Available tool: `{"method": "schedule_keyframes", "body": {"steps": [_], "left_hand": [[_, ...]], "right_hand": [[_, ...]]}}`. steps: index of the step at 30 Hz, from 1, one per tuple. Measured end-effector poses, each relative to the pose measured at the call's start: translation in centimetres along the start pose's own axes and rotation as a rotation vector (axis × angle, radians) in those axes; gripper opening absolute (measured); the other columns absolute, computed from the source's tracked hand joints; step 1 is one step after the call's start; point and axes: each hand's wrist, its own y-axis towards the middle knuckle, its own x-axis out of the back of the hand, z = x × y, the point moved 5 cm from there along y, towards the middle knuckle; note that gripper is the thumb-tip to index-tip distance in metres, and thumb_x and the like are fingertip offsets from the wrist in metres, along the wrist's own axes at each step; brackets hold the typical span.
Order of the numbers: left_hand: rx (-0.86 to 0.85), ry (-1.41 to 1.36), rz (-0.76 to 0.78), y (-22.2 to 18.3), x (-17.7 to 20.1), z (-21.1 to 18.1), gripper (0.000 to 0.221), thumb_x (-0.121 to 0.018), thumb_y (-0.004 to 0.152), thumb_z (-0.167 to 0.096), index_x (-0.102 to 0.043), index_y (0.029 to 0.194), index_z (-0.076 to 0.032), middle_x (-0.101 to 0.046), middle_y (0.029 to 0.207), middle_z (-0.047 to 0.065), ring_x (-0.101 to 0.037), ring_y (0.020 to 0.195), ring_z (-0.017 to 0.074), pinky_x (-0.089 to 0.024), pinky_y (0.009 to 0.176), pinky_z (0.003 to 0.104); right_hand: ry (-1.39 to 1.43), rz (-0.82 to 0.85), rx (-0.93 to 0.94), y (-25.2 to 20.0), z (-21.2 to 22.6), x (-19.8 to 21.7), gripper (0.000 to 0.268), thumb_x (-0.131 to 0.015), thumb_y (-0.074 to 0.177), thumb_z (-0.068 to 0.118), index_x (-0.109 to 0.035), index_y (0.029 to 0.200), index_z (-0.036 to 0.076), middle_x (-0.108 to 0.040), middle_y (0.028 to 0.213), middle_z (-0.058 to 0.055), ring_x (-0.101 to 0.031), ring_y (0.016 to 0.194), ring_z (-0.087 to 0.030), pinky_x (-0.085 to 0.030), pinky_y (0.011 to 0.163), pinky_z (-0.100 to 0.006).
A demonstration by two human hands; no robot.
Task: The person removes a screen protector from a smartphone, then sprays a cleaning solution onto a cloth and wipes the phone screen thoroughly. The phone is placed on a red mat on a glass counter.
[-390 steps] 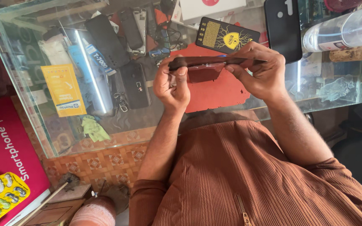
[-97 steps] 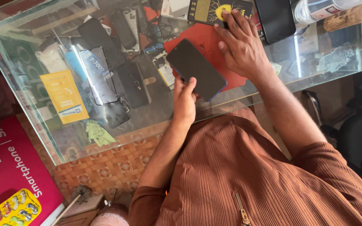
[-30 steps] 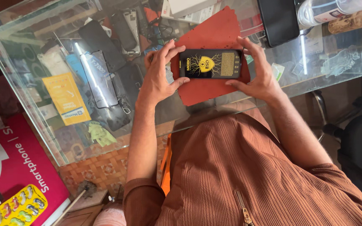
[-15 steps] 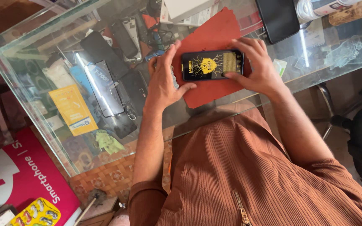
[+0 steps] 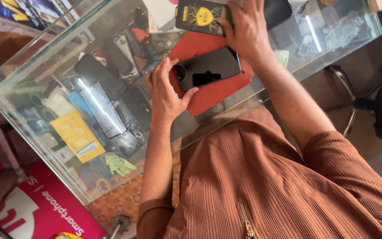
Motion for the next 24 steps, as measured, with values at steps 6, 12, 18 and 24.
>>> {"method": "schedule_keyframes", "body": {"steps": [6, 12, 18, 24], "left_hand": [[0.015, -0.003, -0.101, -1.1, -0.7, -1.2, 0.091, -0.090, 0.087, -0.041, -0.036, 0.147, 0.000, -0.056, 0.143, 0.015, -0.048, 0.146, 0.0353, -0.027, 0.128, 0.056], [0.025, 0.055, -0.125, -1.7, -1.4, -1.8, 0.082, -0.087, 0.090, -0.038, -0.038, 0.145, -0.001, -0.052, 0.145, 0.016, -0.048, 0.146, 0.0376, -0.031, 0.129, 0.058], [0.058, 0.070, -0.179, -1.7, -1.6, -3.9, 0.075, -0.081, 0.095, -0.041, -0.042, 0.145, 0.000, -0.044, 0.154, 0.021, -0.040, 0.149, 0.0432, -0.030, 0.128, 0.060], [0.071, 0.195, -0.257, -1.0, -5.0, -8.2, 0.063, -0.071, 0.099, -0.047, -0.050, 0.139, -0.002, -0.044, 0.156, 0.022, -0.039, 0.150, 0.0452, -0.027, 0.128, 0.064]], "right_hand": [[0.175, -0.178, -0.111, -3.3, -1.0, 5.1, 0.030, -0.071, 0.096, -0.006, -0.067, 0.125, -0.001, -0.066, 0.122, -0.018, -0.061, 0.116, -0.040, -0.052, 0.099, -0.045], [0.704, -0.446, -0.441, -13.9, -7.3, 12.5, 0.015, -0.053, 0.109, -0.006, -0.063, 0.099, -0.010, -0.066, 0.086, -0.013, -0.059, 0.064, -0.015, -0.045, 0.057, -0.027], [0.699, -0.411, -0.671, -22.3, -13.2, 14.1, 0.020, -0.048, 0.101, -0.003, -0.052, 0.082, -0.005, -0.059, 0.073, -0.011, -0.052, 0.056, -0.011, -0.040, 0.051, -0.024], [0.655, -0.353, -0.675, -22.8, -18.7, 15.3, 0.016, -0.049, 0.099, -0.002, -0.053, 0.083, -0.003, -0.061, 0.074, -0.007, -0.052, 0.057, -0.010, -0.040, 0.053, -0.024]]}}
